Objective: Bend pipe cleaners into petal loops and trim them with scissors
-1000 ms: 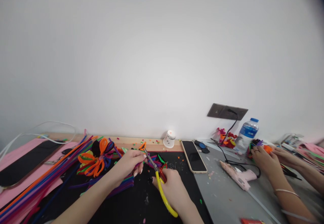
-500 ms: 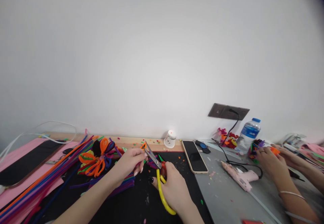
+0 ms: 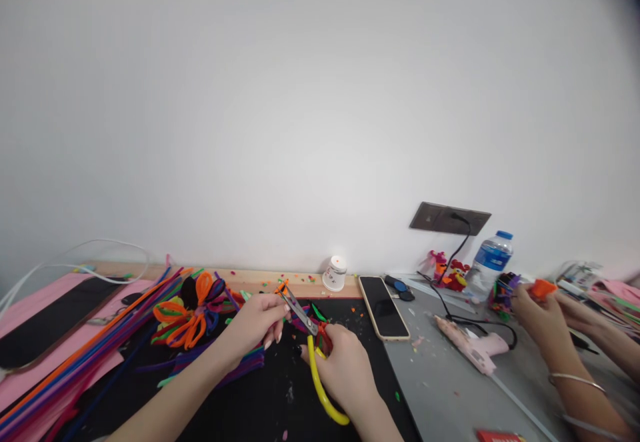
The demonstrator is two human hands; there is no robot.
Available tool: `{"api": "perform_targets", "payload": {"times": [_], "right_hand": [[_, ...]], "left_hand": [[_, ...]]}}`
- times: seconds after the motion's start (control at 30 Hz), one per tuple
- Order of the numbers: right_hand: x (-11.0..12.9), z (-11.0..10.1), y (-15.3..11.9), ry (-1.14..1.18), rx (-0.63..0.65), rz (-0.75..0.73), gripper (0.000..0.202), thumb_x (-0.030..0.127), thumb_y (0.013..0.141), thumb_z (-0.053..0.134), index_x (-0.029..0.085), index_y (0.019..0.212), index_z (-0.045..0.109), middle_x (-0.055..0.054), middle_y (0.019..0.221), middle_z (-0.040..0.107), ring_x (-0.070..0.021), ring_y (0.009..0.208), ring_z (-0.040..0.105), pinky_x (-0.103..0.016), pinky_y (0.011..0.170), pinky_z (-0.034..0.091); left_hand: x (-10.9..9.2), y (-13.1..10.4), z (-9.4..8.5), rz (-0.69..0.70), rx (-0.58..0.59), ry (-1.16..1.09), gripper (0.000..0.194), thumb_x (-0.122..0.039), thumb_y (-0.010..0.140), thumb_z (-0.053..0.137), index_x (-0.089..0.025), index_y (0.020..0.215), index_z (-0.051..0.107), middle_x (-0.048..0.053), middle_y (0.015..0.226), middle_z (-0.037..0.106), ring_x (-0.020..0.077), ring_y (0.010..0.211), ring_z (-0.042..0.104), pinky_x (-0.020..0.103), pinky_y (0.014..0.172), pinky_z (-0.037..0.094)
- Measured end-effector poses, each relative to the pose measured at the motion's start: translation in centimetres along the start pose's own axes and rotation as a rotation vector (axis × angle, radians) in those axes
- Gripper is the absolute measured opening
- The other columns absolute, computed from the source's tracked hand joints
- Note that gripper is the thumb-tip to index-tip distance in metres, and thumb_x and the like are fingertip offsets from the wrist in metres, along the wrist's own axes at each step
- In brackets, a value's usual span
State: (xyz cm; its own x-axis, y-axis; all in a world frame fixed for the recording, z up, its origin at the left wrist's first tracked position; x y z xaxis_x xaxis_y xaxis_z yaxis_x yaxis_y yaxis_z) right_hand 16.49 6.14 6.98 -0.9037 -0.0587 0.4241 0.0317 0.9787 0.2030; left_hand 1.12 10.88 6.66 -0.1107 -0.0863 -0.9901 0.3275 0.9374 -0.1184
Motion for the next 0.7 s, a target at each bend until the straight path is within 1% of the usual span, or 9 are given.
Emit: {"api": "perform_targets", "payload": {"times": [0.07,0.13,0.27,0.33,0.43,0.5,0.57,0.63,0.7], "right_hand": [[0.0,0.0,0.0,-0.002,-0.02,-0.015,0.021,0.033,0.068,0.06,0.019,0.058,0.048,0.001,0.06,0.053,-0.0128,0.054,0.046,-0.022,0.049,0.023],[-0.1,0.2,0.1,0.0,-0.011,-0.019,0.017,0.025,0.069,0.055,0.019,0.056,0.047,0.001,0.056,0.051,-0.0118,0.051,0.044,-0.022,0.047,0.021],[-0.4,0.5,0.2,0.003,0.011,0.002,0.017,0.014,0.068,0.049,0.019,0.053,0.046,0.001,0.052,0.05,-0.011,0.047,0.042,-0.022,0.045,0.02],[-0.5,0.3,0.3,0.008,-0.004,0.0,0.016,0.015,0.07,0.048,0.019,0.054,0.048,0.001,0.054,0.052,-0.0114,0.048,0.044,-0.022,0.045,0.021],[-1.0,-0.3,0.6,0.002,-0.031,0.023,0.017,0.023,0.074,0.05,0.019,0.057,0.05,0.0,0.058,0.056,-0.0126,0.05,0.047,-0.022,0.046,0.022],[-2.0,-0.8,0.9,-0.026,-0.054,0.077,0.015,0.026,0.073,0.053,0.02,0.06,0.052,-0.001,0.061,0.059,-0.0143,0.053,0.052,-0.023,0.047,0.024],[-3.3,-1.2,1.3,-0.056,-0.07,0.14,0.01,0.027,0.072,0.055,0.02,0.064,0.055,-0.003,0.066,0.062,-0.017,0.06,0.056,-0.023,0.048,0.026],[-4.7,-1.3,1.7,-0.069,-0.07,0.195,0.007,0.026,0.071,0.055,0.02,0.07,0.058,-0.005,0.071,0.064,-0.0194,0.067,0.059,-0.023,0.051,0.03],[-6.1,-1.2,1.9,-0.066,-0.057,0.254,0.009,0.025,0.07,0.056,0.019,0.076,0.059,-0.006,0.075,0.065,-0.0212,0.072,0.061,-0.023,0.053,0.033]], "left_hand": [[0.0,0.0,0.0,0.005,0.001,0.003,0.024,-0.036,0.071,0.048,-0.017,0.057,0.049,-0.005,0.036,0.051,0.005,0.025,0.033,0.018,0.033,0.021],[0.0,-0.1,0.1,0.007,0.002,0.005,0.024,-0.036,0.072,0.049,-0.017,0.057,0.05,-0.005,0.036,0.051,0.0049,0.025,0.033,0.018,0.034,0.021],[0.3,-0.1,0.2,0.004,0.009,0.006,0.027,-0.039,0.072,0.05,-0.016,0.056,0.05,-0.005,0.036,0.05,0.0051,0.026,0.033,0.018,0.035,0.02],[0.4,0.0,0.1,0.002,0.009,0.006,0.029,-0.041,0.072,0.051,-0.017,0.056,0.05,-0.005,0.036,0.05,0.0055,0.026,0.033,0.018,0.036,0.02],[0.5,0.3,-0.2,0.008,-0.003,0.003,0.029,-0.043,0.072,0.051,-0.017,0.059,0.052,-0.005,0.038,0.051,0.0077,0.03,0.037,0.02,0.037,0.023],[0.3,0.4,-0.5,0.034,-0.024,0.004,0.03,-0.043,0.072,0.052,-0.017,0.06,0.053,-0.004,0.044,0.054,0.0094,0.037,0.043,0.02,0.041,0.027],[0.1,0.3,-0.7,0.058,-0.049,0.008,0.028,-0.042,0.072,0.054,-0.016,0.062,0.057,-0.003,0.053,0.058,0.0114,0.05,0.05,0.021,0.05,0.033],[0.1,0.0,-0.8,0.049,-0.061,-0.013,0.025,-0.04,0.071,0.057,-0.016,0.069,0.062,-0.002,0.064,0.062,0.0146,0.064,0.056,0.023,0.061,0.037],[0.2,-0.2,-0.7,0.016,-0.055,-0.075,0.023,-0.038,0.071,0.058,-0.017,0.078,0.065,0.0,0.075,0.066,0.018,0.078,0.058,0.025,0.071,0.039]]}}
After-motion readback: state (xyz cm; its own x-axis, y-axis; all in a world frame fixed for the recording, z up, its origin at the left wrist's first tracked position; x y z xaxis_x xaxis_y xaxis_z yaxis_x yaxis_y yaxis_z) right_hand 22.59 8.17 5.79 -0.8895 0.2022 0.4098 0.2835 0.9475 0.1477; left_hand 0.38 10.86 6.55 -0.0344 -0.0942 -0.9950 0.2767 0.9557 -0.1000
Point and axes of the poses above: each hand's wrist, its own y-axis towards the middle knuckle, its own z-axis out of the palm, x = y × z, the point moved 7 cm from there along y, towards the middle knuckle
